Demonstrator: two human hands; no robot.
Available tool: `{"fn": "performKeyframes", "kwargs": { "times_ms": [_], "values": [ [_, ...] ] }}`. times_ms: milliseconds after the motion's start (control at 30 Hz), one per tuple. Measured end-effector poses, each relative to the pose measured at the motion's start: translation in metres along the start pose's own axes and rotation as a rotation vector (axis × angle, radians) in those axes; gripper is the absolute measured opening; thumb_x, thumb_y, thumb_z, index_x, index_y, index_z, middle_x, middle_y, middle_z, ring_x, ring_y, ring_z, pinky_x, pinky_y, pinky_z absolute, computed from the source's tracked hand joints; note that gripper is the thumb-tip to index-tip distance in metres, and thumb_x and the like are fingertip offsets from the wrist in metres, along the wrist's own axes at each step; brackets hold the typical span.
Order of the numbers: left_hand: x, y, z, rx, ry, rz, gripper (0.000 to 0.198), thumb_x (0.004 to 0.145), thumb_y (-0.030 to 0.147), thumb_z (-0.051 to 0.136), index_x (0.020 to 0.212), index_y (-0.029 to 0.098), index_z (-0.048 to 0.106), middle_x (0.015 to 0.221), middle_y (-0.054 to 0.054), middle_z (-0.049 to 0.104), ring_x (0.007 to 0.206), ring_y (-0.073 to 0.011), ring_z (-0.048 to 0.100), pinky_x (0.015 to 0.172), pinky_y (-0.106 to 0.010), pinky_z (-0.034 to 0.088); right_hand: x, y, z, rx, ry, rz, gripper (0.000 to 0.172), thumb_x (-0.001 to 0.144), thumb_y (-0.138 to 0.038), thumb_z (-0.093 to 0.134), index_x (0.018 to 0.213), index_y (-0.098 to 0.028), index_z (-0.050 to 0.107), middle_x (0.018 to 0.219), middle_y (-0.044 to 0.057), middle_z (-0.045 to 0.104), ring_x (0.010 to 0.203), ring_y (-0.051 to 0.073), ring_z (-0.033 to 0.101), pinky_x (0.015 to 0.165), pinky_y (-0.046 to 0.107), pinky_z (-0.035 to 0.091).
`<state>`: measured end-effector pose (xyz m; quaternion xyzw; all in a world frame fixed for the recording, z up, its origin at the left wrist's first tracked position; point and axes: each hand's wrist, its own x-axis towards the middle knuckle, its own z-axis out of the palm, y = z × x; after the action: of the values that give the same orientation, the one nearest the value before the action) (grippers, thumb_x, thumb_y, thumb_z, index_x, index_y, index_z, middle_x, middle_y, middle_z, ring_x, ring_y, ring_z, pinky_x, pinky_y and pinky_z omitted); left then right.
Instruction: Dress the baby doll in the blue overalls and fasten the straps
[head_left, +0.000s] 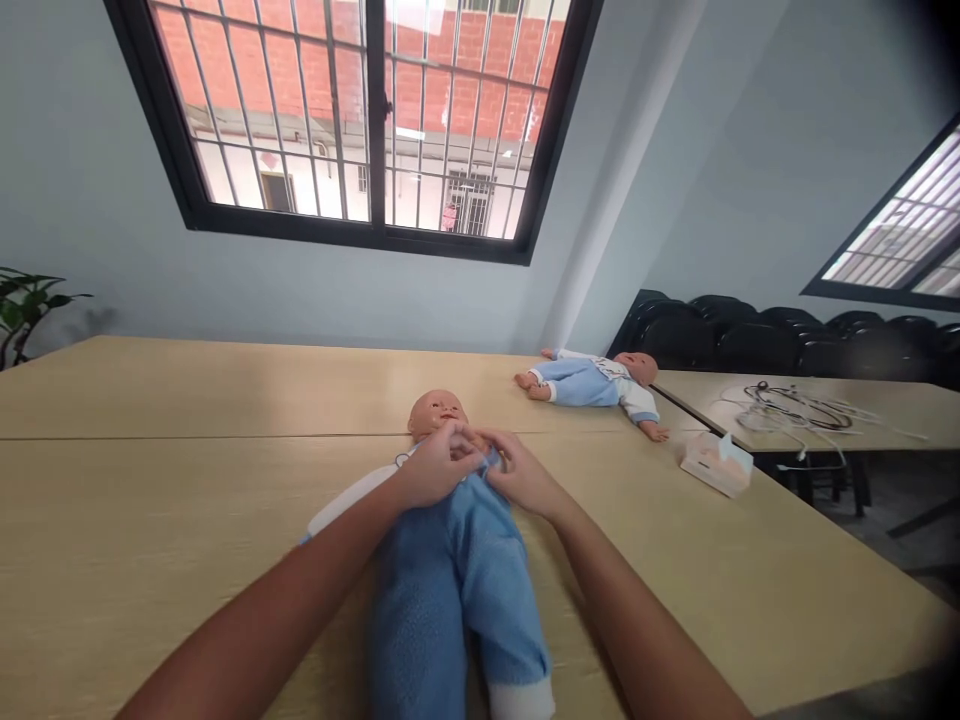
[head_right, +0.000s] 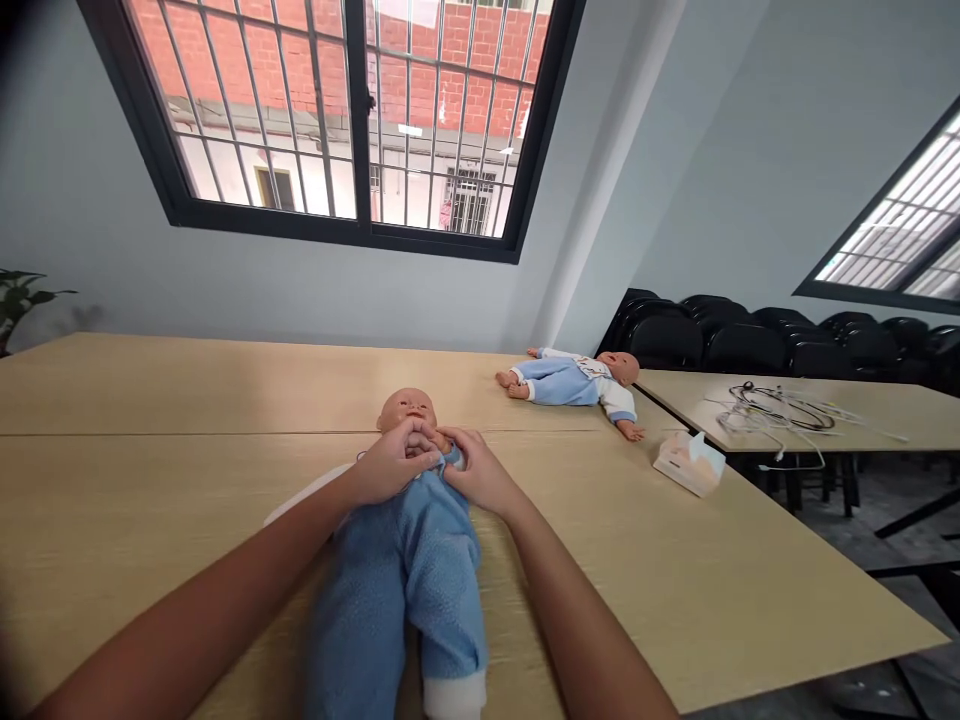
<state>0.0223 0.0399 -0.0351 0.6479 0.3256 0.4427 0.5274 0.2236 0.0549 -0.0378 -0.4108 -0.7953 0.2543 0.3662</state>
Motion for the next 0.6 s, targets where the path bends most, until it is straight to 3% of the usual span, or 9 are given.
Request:
{"fn": "performKeyframes", "kwargs": {
  "times_ms": [167,367,500,600],
  "values": [
    [-0.001,0.004,-0.001,0.030,0.109,0.068,0.029,0.086,0.033,0.070,0.092,0.022,0.044,0.084,0.001,0.063,0.077,-0.0146,0.064,0.071,-0.028,0.049,-0.007,-0.003,0.000,0.009,-0.073,0.029,0.062,0.071,-0.012,0.055,0.131,-0.023,0.064,0.131,0.009,0.063,0.125,0.029,0.052,0.113,0.048,0.036],
    [0.003,0.007,-0.002,0.076,0.137,0.070,0.025,0.085,0.032,0.067,0.088,0.022,0.045,0.079,0.003,0.056,0.072,-0.0132,0.058,0.067,-0.027,0.047,-0.018,-0.014,0.001,0.023,-0.188,-0.055,0.049,0.068,-0.010,0.051,0.110,-0.024,0.072,0.104,0.004,0.065,0.112,0.028,0.051,0.107,0.047,0.037],
    [0.006,-0.002,-0.008,0.165,0.102,0.048,0.019,0.087,0.032,0.064,0.089,0.021,0.049,0.078,0.003,0.058,0.075,-0.0145,0.060,0.070,-0.028,0.047,-0.020,-0.011,0.005,0.253,-0.145,0.021,0.033,0.086,-0.026,0.055,0.115,-0.024,0.071,0.110,0.005,0.065,0.114,0.027,0.053,0.102,0.042,0.040],
    [0.008,-0.009,-0.014,0.243,0.079,0.046,0.022,0.087,0.035,0.067,0.091,0.021,0.051,0.078,0.003,0.061,0.075,-0.0155,0.062,0.069,-0.028,0.047,-0.021,-0.008,0.009,0.429,-0.144,0.139,0.028,0.093,-0.043,0.060,0.107,-0.022,0.072,0.104,0.005,0.067,0.102,0.024,0.058,0.094,0.037,0.044]
  ]
}}
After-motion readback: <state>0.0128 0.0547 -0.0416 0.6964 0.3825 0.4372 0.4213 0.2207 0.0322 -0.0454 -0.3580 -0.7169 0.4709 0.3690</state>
